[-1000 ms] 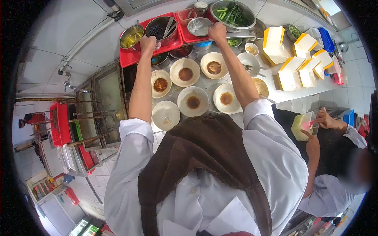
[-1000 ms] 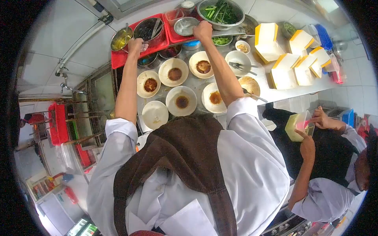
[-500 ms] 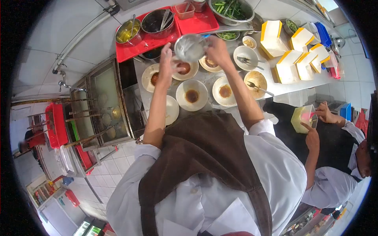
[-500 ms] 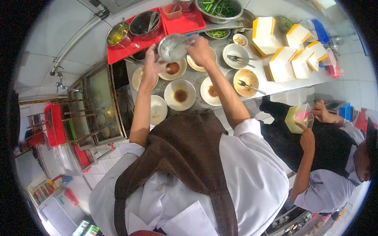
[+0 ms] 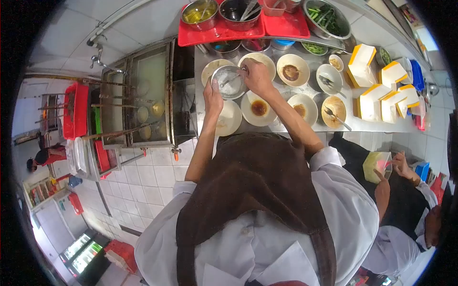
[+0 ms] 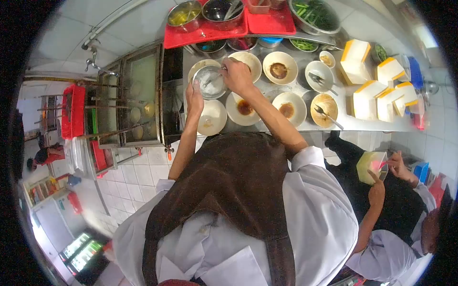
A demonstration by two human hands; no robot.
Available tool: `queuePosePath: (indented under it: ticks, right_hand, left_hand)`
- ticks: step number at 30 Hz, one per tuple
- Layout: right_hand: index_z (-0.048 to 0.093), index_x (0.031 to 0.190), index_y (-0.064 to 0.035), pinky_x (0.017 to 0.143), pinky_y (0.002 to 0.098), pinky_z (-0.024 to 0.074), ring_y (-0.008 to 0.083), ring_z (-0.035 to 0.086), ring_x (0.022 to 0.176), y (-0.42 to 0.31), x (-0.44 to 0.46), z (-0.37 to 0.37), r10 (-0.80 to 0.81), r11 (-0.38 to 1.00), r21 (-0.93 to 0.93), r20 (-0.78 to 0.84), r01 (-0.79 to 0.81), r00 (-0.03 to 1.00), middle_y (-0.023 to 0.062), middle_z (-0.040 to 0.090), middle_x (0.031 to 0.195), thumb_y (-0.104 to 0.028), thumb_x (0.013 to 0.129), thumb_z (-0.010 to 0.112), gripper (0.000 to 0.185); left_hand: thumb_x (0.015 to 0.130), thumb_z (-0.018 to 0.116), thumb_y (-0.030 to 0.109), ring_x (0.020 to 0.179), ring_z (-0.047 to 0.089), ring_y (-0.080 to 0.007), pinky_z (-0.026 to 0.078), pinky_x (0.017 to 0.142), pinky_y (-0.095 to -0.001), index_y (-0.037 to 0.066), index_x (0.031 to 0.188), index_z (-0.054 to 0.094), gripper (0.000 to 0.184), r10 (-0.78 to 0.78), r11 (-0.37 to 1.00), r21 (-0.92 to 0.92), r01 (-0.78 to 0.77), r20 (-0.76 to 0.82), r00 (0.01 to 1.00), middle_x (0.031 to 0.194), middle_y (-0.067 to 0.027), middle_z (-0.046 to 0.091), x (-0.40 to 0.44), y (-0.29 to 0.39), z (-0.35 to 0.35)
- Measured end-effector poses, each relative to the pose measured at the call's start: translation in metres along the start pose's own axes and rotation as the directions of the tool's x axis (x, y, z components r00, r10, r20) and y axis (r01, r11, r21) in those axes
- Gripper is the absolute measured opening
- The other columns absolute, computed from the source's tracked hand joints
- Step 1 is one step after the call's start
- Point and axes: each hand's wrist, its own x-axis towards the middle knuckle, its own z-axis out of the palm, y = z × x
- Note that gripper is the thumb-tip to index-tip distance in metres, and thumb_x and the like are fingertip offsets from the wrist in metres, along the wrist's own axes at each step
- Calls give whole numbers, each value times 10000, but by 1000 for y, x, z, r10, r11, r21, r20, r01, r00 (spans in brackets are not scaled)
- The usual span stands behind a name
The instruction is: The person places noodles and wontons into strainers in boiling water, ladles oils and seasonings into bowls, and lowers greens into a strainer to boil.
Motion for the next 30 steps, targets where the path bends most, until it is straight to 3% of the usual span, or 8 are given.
queuePosePath:
  ticks: [2, 7, 11, 13, 16, 19, 27, 30]
  right_hand:
    - [611, 867, 7, 683, 480, 479, 408, 625, 766, -7, 1, 8, -44, 999, 2, 5, 44, 999, 213, 640, 798, -102, 784, 690, 158]
    - [597, 845, 13, 652, 426, 479, 380, 620, 715, -18, 15, 17, -239, 966, 96, -25, 241, 971, 189, 632, 761, -40, 775, 682, 122]
    - [598, 840, 18, 627, 399, 477, 343, 619, 674, -18, 20, 32, -236, 966, 122, 49, 228, 971, 182, 633, 743, -30, 780, 685, 116]
    - [607, 833, 19, 597, 348, 473, 235, 605, 612, -15, 20, 43, -82, 979, 194, 120, 58, 989, 143, 639, 704, -34, 788, 697, 114]
    - [619, 811, 15, 559, 292, 455, 126, 560, 576, 0, 22, 62, -7, 945, 326, 85, -21, 996, 83, 639, 670, -54, 800, 712, 116]
    - [624, 799, 11, 533, 258, 438, 88, 556, 580, 4, 27, 57, 135, 887, 418, 173, -197, 976, 36, 634, 674, -56, 809, 717, 115]
    - [601, 807, -9, 465, 230, 390, 73, 508, 523, 19, 58, 43, 183, 794, 548, 194, -261, 964, 18, 590, 643, -16, 833, 679, 83]
    - [609, 796, -11, 460, 232, 388, 68, 510, 521, 17, 56, 36, 168, 768, 594, 174, -239, 970, 16, 595, 643, -17, 826, 686, 83]
  left_hand:
    - [1019, 359, 284, 1165, 524, -408, 383, 994, -430, -47, 1296, 492, 452, -74, 987, 139, 81, -51, 996, 1240, -281, 556, -7, 18, -14]
    - [1018, 353, 298, 1201, 487, -448, 361, 1021, -459, -106, 1297, 462, 504, -16, 984, 172, 49, -193, 981, 1261, -334, 520, 5, -20, -25]
    - [1015, 354, 306, 1215, 471, -457, 338, 1048, -464, -109, 1310, 448, 518, -8, 982, 181, 54, -246, 969, 1286, -336, 503, 12, -35, -28]
    - [1019, 349, 295, 1177, 508, -438, 371, 1009, -458, -78, 1303, 472, 484, 20, 978, 206, 41, -284, 959, 1245, -312, 538, 18, -42, -26]
    - [1018, 353, 293, 1178, 511, -431, 370, 1009, -457, -66, 1301, 480, 474, 11, 978, 203, 55, -310, 951, 1241, -298, 547, 19, -37, -29]
    - [1011, 362, 298, 1204, 488, -439, 350, 1035, -462, -80, 1302, 470, 490, -27, 985, 154, 76, -299, 954, 1264, -305, 533, 25, -45, -33]
    - [1013, 347, 309, 1115, 549, -443, 411, 965, -470, -55, 1267, 508, 472, -2, 990, 125, 61, -428, 904, 1186, -303, 577, 36, -61, -44]
    - [1012, 347, 315, 1123, 551, -437, 411, 968, -466, -46, 1259, 520, 470, -90, 984, 101, 146, -424, 901, 1195, -295, 578, 29, -76, -54]
